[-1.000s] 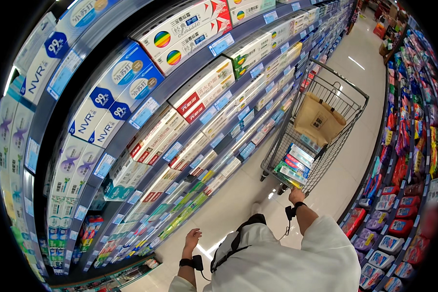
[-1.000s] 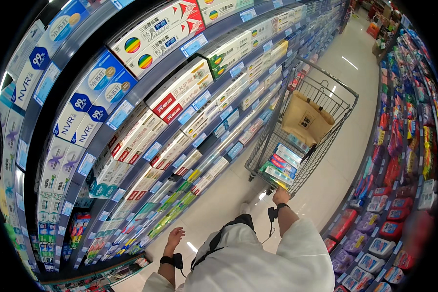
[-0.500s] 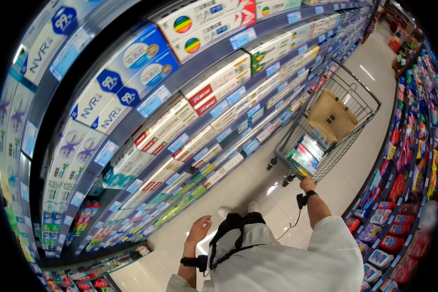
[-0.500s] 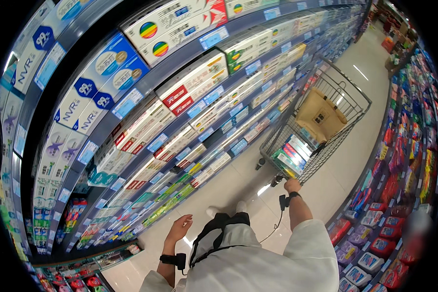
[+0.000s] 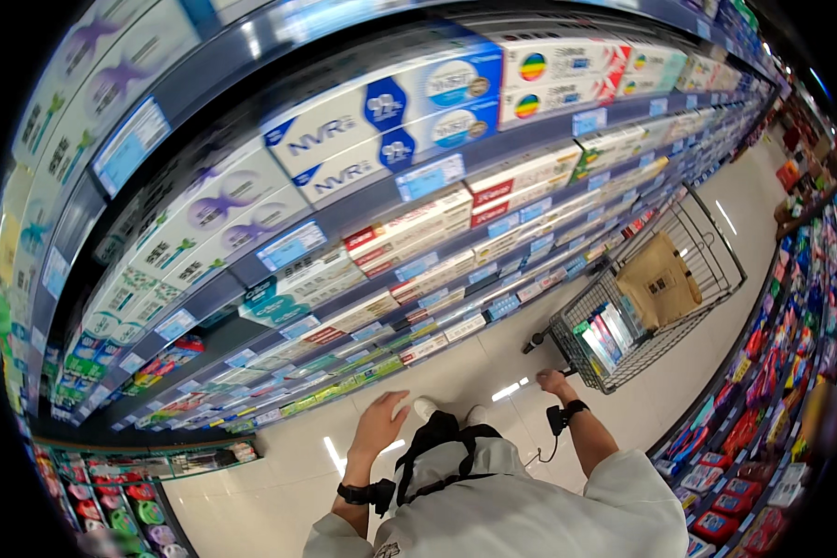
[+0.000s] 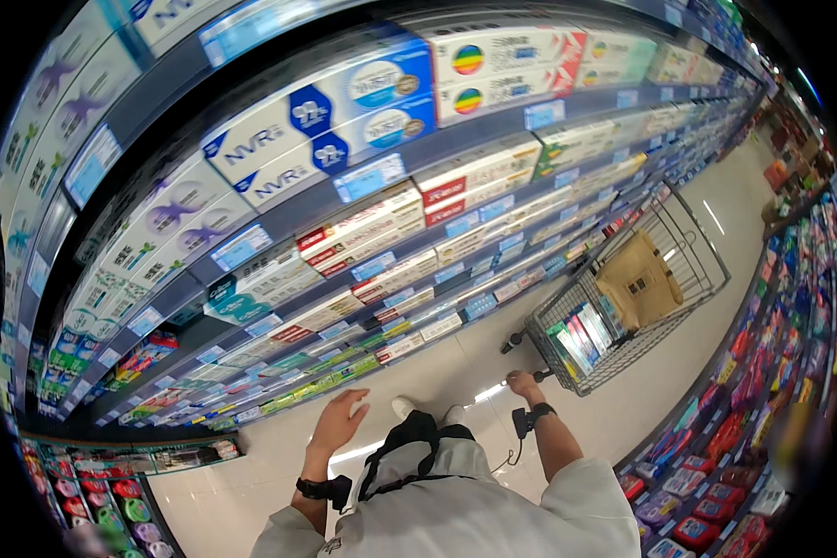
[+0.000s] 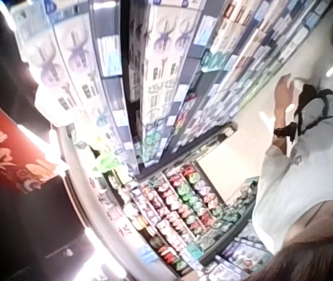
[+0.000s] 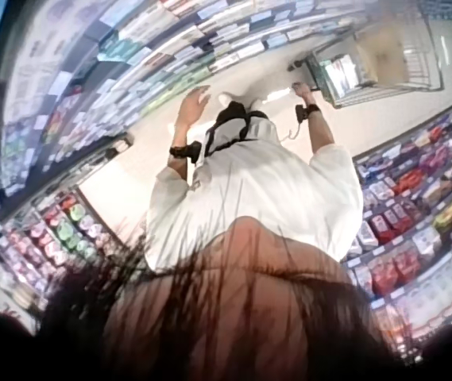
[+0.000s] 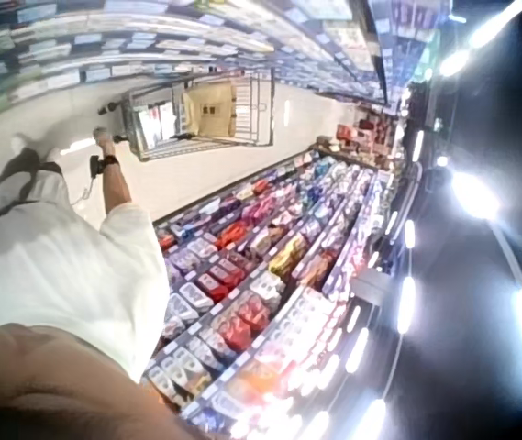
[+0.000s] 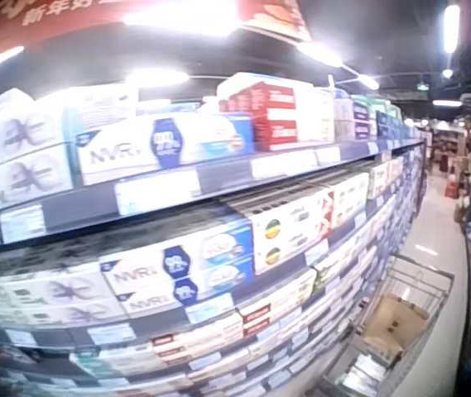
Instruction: The person picks up multiple boxes of toothpaste from a supermarket shelf and places them into a shopping cart.
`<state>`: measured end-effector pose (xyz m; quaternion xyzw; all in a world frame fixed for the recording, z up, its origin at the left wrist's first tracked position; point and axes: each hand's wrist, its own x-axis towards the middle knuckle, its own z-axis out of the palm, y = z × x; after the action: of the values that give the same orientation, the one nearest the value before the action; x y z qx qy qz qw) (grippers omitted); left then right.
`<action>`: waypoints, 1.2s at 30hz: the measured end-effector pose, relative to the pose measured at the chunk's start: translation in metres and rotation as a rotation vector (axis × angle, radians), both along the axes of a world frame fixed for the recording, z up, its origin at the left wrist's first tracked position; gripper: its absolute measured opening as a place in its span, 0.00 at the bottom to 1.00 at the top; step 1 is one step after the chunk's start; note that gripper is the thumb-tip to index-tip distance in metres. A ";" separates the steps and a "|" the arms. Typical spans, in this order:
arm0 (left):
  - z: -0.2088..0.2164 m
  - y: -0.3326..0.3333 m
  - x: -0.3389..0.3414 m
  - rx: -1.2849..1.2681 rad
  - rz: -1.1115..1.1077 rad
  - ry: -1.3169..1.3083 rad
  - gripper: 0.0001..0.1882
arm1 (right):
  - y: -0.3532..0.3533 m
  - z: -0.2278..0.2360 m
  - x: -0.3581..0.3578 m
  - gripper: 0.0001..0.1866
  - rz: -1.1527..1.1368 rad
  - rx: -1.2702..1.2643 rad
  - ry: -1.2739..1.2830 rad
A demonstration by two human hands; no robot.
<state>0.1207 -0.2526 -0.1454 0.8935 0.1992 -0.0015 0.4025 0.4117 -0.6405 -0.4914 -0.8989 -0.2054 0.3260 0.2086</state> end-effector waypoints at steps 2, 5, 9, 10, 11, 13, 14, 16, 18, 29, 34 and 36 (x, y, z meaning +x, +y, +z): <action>0.019 0.018 0.006 0.060 0.091 -0.132 0.14 | 0.055 0.053 0.000 0.19 0.119 0.095 0.040; 0.056 0.043 0.000 0.270 0.259 -0.229 0.12 | 0.137 0.122 0.003 0.19 0.220 0.273 0.082; 0.081 0.079 0.005 0.392 0.439 -0.502 0.10 | 0.216 0.211 -0.008 0.19 0.141 0.447 0.125; 0.088 0.088 0.004 0.404 0.498 -0.559 0.10 | 0.235 0.235 -0.012 0.19 0.177 0.489 0.101; 0.092 0.095 0.002 0.378 0.563 -0.611 0.10 | 0.253 0.264 -0.019 0.19 0.213 0.530 0.083; 0.100 0.109 -0.003 0.330 0.691 -0.721 0.10 | 0.288 0.323 -0.041 0.16 0.257 0.636 0.042; 0.104 0.117 0.001 0.297 0.736 -0.779 0.11 | 0.299 0.341 -0.046 0.16 0.283 0.672 0.017; 0.109 0.135 0.001 0.271 0.769 -0.855 0.13 | 0.317 0.363 -0.056 0.15 0.347 0.746 -0.026; 0.115 0.154 0.001 0.339 0.753 -0.867 0.16 | 0.331 0.380 -0.068 0.15 0.368 0.749 -0.063; 0.109 0.205 -0.004 0.594 0.535 -0.794 0.14 | 0.340 0.388 -0.078 0.12 0.261 0.736 -0.146; 0.112 0.213 0.000 0.663 0.496 -0.799 0.12 | 0.341 0.378 -0.078 0.12 0.259 0.707 -0.144; 0.111 0.213 0.001 0.661 0.500 -0.802 0.12 | 0.341 0.376 -0.077 0.12 0.258 0.710 -0.135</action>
<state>0.1215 -0.0398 -0.0343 0.8284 0.2259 0.4948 0.1339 0.3342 -0.2996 -0.1157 -0.7569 -0.4302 0.1983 0.4501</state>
